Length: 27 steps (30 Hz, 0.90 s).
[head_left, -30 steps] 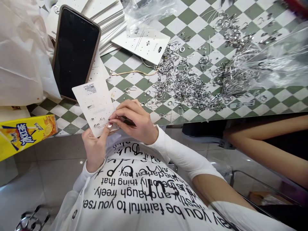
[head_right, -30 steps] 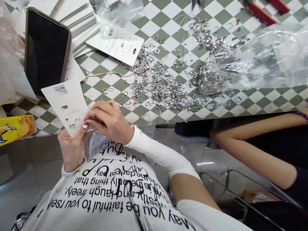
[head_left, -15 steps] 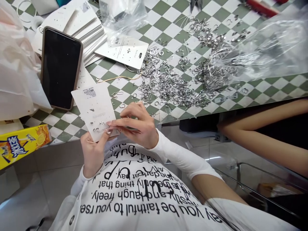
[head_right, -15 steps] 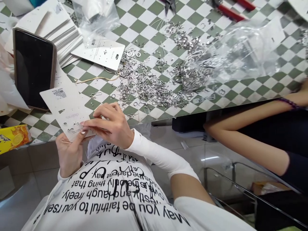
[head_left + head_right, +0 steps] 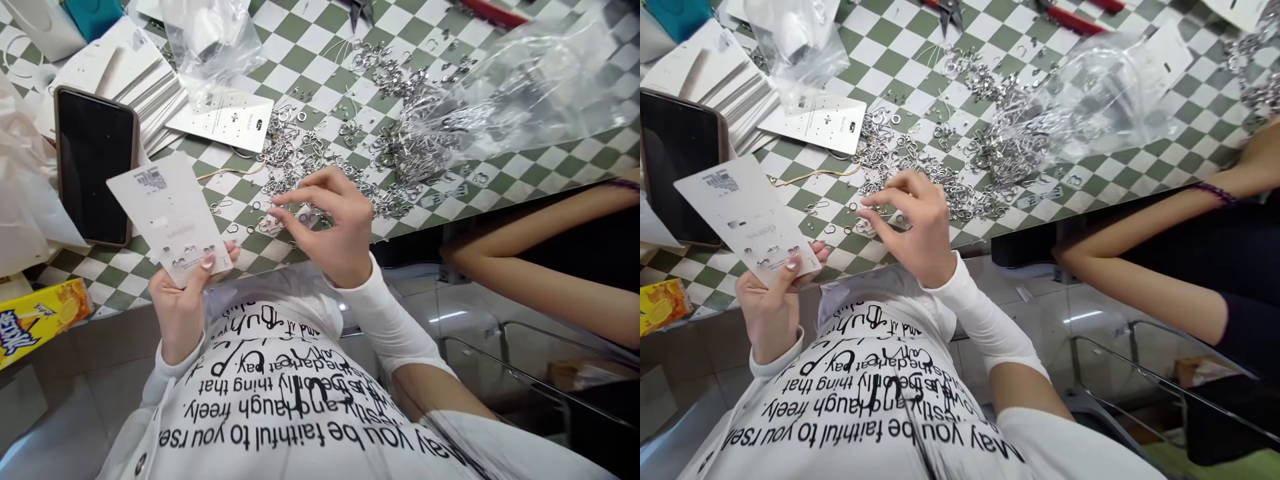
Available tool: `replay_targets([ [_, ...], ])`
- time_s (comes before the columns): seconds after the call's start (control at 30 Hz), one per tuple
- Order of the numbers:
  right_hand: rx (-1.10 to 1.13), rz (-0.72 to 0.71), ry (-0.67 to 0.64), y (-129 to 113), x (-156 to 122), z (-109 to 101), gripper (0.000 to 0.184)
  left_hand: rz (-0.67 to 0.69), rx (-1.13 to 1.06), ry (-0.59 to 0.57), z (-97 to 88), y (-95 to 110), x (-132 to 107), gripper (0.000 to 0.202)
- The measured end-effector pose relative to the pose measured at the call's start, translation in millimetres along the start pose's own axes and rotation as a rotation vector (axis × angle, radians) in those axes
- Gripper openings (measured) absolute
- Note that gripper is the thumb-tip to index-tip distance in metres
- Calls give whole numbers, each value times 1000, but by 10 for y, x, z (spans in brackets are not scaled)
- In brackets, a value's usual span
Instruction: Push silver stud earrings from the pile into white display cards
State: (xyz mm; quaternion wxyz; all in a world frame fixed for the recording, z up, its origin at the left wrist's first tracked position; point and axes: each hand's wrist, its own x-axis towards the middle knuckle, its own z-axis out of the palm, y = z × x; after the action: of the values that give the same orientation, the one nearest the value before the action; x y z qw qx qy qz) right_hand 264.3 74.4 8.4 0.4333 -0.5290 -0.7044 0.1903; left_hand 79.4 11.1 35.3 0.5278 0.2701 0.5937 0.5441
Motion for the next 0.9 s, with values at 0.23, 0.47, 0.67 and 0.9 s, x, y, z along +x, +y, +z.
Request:
replay_targets([
  [0.23,-175,31,-202,39,59,143,4,125,57,121,76,-34,118,8],
  [0.47,-118,-140,-255,89,104,206,11,197,123,166,100,-68,163,12],
  [0.67,270,-20,-34,26,105,146,6,298,237,188,176,-70,208,11],
  [0.9,625,40,-2,-121,104,191,14,474,393,183,237,-204,307,12],
])
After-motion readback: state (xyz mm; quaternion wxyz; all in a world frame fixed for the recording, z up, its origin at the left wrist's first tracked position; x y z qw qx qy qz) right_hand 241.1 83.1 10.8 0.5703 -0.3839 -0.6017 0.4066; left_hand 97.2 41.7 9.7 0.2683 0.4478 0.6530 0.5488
